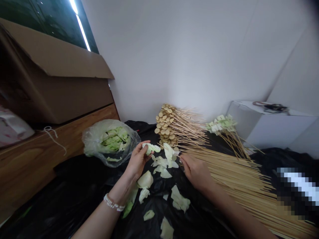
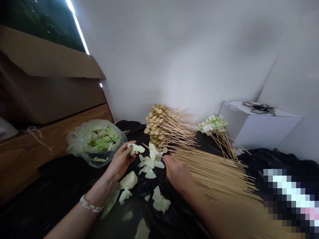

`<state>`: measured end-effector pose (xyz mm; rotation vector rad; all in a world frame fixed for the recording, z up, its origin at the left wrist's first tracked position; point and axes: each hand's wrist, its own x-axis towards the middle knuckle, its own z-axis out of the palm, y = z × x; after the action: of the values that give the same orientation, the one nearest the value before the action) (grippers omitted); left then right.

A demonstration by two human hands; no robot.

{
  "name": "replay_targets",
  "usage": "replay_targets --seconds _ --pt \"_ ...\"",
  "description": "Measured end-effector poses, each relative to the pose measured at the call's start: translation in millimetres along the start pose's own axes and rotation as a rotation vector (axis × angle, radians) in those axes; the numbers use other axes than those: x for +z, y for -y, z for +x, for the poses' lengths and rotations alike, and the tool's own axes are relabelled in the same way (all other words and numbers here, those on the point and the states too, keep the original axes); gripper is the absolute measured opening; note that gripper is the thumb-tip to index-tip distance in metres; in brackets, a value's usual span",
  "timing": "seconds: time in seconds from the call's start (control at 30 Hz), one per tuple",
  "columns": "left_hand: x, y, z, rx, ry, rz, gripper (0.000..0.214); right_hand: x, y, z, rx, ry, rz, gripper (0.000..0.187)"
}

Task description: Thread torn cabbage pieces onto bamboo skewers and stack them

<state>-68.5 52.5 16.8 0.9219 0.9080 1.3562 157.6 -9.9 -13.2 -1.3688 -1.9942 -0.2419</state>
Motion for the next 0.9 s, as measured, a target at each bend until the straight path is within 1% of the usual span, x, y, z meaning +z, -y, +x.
replay_targets --seconds 0.13,0.3,0.47,0.57,0.7,0.83,0.9 --pt "-1.2 0 2 -0.017 -0.003 -0.045 0.038 -1 2 0 -0.02 0.06 0.033 0.027" --pt "-0.6 2 2 -0.013 -0.029 -0.015 0.046 -1 7 -2 -0.078 0.066 0.062 0.029" --pt "0.2 8 3 0.049 -0.094 0.079 0.053 -2 10 -4 -0.163 0.066 -0.035 0.028" --pt "-0.8 10 3 0.104 -0.114 0.164 0.051 -2 11 -4 -0.177 0.051 -0.066 0.028" --pt "-2.1 8 3 0.095 -0.047 0.235 0.042 -3 9 -4 -0.181 0.044 -0.096 0.026" --pt "-0.8 7 3 0.017 0.001 0.202 0.043 -2 7 -3 -0.184 0.038 -0.135 0.025" --pt "0.0 6 2 -0.002 0.029 0.206 0.041 -2 5 -2 -0.189 0.032 -0.157 0.024"
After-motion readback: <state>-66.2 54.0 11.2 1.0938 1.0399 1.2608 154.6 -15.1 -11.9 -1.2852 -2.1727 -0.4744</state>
